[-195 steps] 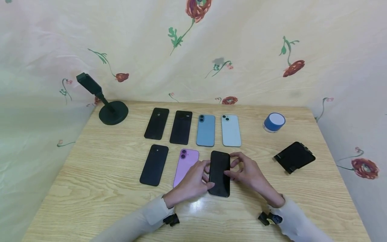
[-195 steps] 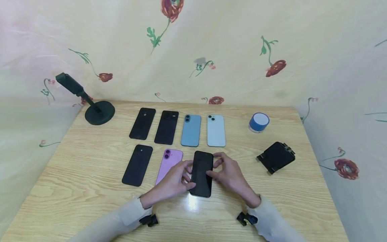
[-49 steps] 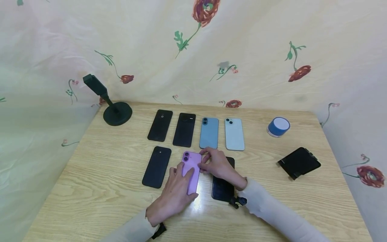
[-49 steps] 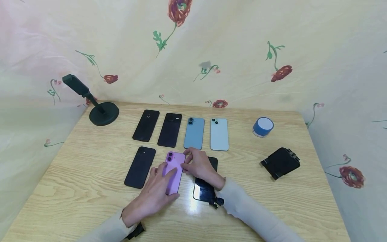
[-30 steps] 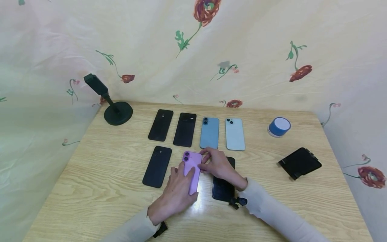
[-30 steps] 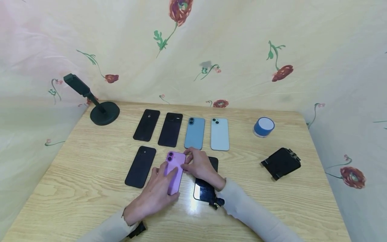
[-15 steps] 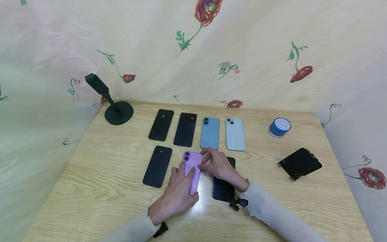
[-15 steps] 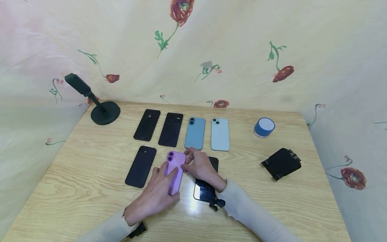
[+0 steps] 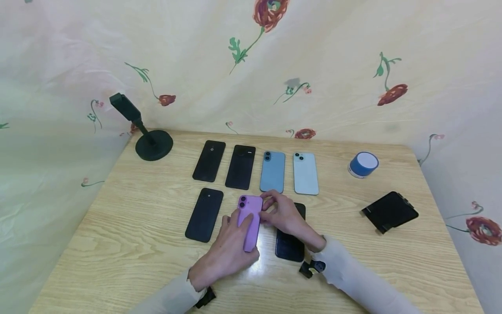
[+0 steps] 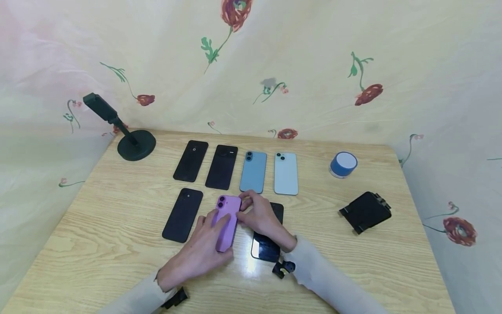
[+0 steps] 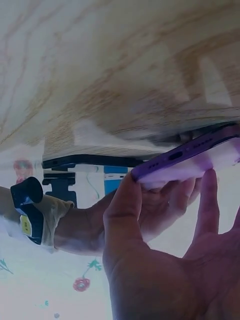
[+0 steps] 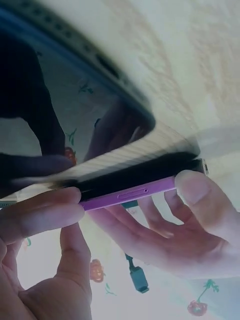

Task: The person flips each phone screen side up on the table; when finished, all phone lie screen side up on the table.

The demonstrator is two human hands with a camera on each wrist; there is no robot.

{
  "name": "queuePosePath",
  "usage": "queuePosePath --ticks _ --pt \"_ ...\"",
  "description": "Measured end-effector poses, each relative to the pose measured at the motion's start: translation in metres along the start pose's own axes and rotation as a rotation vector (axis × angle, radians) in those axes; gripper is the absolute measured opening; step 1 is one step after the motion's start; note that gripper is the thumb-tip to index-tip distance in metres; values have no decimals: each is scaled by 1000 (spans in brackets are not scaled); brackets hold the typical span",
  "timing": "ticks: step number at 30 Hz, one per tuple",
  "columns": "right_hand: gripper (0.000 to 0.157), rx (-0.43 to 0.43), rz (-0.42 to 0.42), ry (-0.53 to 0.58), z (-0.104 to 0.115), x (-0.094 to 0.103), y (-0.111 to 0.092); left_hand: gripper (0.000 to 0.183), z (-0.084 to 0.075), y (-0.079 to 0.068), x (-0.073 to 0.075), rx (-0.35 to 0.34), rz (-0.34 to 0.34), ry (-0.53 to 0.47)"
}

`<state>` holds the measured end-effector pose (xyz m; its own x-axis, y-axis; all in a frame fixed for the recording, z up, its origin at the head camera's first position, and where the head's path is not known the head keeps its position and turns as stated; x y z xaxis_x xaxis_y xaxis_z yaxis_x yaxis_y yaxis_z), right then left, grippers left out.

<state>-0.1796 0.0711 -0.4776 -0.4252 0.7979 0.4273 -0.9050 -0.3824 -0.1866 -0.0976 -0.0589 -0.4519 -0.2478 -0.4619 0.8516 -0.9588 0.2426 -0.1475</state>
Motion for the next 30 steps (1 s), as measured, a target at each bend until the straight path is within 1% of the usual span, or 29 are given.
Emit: queuePosePath --ticks 2,5,13,16,18,23,30 --pt "49 -5 4 47 0 0 -1 86 0 0 0 1 3 -17" --pt "49 -9 3 89 2 1 -2 88 1 0 -1 15 14 -44" --pt "49 -15 0 146 5 0 -6 91 6 0 0 50 52 -98" --pt "50 -15 -7 168 6 0 -7 92 7 -1 0 49 57 -116" --pt "52 0 -3 197 6 -1 -7 93 7 -1 1 42 51 -128" --pt "57 47 25 264 8 -4 -9 94 6 -2 4 21 31 -166" --pt "61 46 92 278 8 -12 -11 93 8 -1 7 30 37 -212"
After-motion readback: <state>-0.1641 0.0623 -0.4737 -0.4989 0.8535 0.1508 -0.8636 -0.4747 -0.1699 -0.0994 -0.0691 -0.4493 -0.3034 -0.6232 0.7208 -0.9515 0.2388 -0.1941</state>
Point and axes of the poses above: each hand's wrist, its own y-axis towards the middle knuckle, its own x-axis out of the back of the hand, z = x × y, the point moved 9 cm from there along y, towards the middle knuckle, and after that the axes turned 6 degrees about x, right-handed, at the moved point
